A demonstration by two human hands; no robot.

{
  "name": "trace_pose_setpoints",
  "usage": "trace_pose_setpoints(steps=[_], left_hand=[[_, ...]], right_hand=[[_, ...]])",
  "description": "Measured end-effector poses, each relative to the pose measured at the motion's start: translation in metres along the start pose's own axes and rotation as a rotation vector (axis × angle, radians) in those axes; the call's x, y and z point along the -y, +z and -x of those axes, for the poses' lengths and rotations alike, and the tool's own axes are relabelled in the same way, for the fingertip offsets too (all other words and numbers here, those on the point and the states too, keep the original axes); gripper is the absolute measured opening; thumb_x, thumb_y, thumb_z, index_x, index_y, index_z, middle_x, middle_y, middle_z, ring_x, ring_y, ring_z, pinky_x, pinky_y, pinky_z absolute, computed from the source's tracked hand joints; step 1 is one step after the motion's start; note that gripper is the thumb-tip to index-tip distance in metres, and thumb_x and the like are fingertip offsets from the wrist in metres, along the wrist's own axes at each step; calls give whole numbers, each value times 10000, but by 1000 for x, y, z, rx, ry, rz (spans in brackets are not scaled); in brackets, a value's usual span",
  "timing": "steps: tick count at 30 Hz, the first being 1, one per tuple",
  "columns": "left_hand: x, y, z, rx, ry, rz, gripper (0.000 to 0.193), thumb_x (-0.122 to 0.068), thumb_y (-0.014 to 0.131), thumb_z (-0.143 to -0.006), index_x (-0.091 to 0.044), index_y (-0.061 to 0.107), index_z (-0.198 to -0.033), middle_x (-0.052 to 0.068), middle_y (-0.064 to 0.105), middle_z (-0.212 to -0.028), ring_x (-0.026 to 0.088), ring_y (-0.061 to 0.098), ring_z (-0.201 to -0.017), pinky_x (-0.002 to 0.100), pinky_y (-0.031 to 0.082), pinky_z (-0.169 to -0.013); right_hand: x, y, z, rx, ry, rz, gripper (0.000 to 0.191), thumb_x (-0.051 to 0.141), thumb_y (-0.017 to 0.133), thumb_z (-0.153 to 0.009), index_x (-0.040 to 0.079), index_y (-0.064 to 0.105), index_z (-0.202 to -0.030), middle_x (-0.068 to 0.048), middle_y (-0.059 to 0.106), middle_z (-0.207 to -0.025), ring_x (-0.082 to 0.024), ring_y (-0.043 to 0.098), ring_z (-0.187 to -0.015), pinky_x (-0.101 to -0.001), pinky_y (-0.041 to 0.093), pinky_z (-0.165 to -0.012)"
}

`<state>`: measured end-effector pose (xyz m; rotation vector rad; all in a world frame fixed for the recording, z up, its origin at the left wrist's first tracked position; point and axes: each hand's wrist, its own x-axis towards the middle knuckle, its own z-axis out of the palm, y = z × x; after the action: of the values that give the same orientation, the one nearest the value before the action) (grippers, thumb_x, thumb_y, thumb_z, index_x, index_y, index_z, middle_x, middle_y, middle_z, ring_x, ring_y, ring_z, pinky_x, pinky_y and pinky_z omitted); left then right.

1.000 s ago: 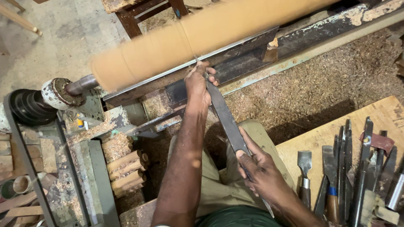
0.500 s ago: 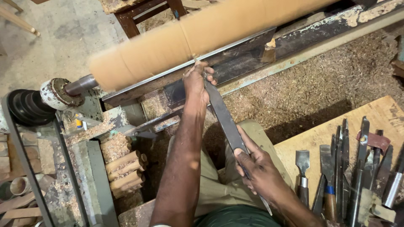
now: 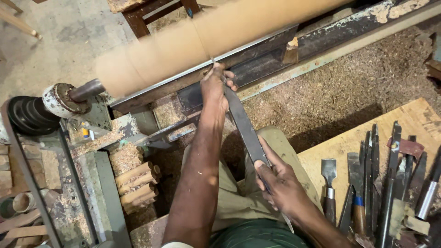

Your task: The person shapes a rotating wooden cylinder on a lathe using a metal turning tool. They hold the tool with both hands and press it against the spinning wood to carve a deep groove while shavings fall away.

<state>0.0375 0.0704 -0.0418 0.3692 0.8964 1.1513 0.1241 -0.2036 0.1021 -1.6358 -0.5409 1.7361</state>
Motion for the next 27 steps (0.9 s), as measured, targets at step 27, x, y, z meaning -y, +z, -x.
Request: trace_pose_setpoints(steps=[27], left_hand=[[-9, 3, -14, -45, 27, -50, 431, -374, 602, -997, 55, 584, -1036, 149, 627, -708, 167, 531, -499, 329, 455, -412]], right_hand=[[15, 6, -14, 5, 8, -16, 730, 228, 530, -970, 411, 237, -1613, -15, 504, -592, -82, 352, -353, -255, 311, -296]])
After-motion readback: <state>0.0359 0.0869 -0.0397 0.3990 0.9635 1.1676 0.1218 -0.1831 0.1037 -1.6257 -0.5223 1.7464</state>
